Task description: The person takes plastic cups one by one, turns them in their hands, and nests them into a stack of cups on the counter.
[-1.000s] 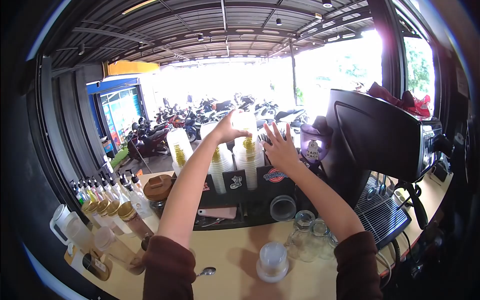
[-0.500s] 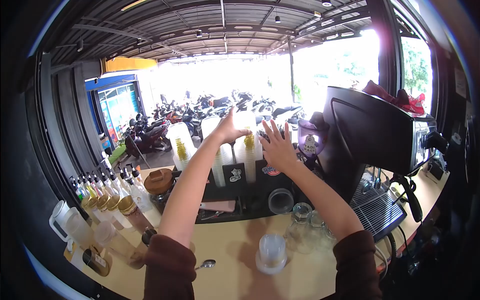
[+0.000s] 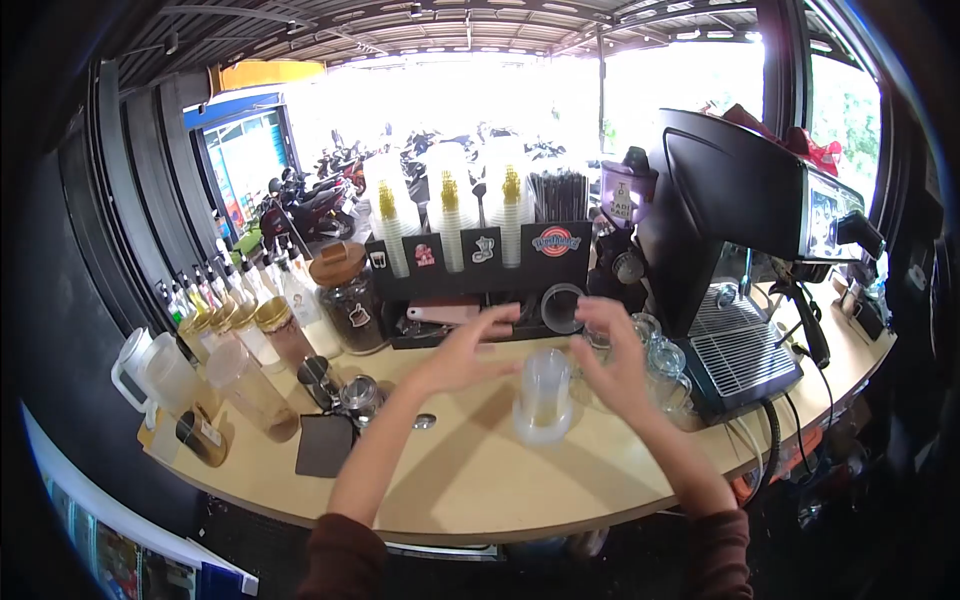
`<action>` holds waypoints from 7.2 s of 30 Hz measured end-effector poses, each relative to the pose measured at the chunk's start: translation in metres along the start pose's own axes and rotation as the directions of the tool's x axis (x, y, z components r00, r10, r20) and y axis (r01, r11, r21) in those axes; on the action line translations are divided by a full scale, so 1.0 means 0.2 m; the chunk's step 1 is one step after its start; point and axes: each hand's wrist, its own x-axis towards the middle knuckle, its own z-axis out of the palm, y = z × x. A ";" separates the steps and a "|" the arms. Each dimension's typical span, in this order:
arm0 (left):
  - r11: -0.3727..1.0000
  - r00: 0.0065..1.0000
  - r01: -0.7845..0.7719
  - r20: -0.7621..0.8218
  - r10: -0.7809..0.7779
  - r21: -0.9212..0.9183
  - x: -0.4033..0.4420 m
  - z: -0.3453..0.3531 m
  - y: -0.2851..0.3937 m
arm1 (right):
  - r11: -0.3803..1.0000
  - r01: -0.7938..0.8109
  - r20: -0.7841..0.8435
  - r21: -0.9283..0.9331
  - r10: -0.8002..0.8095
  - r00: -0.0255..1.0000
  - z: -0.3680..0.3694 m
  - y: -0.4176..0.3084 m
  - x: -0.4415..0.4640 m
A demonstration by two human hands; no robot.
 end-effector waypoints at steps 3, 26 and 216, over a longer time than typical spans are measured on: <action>0.984 0.991 0.130 0.046 -0.126 -0.118 -0.17 0.23 -0.17 | 0.983 -0.177 0.013 0.055 0.177 0.984 0.07 -0.01 -0.29; 0.976 0.960 0.158 -0.210 -0.187 -0.147 -0.22 0.69 -0.40 | 0.850 -0.509 0.124 0.136 0.495 0.860 0.32 0.18 -0.57; 0.931 0.954 0.101 -0.231 -0.190 -0.350 -0.26 0.61 -0.46 | 0.930 -0.286 0.079 0.231 0.275 0.958 0.31 0.08 -0.18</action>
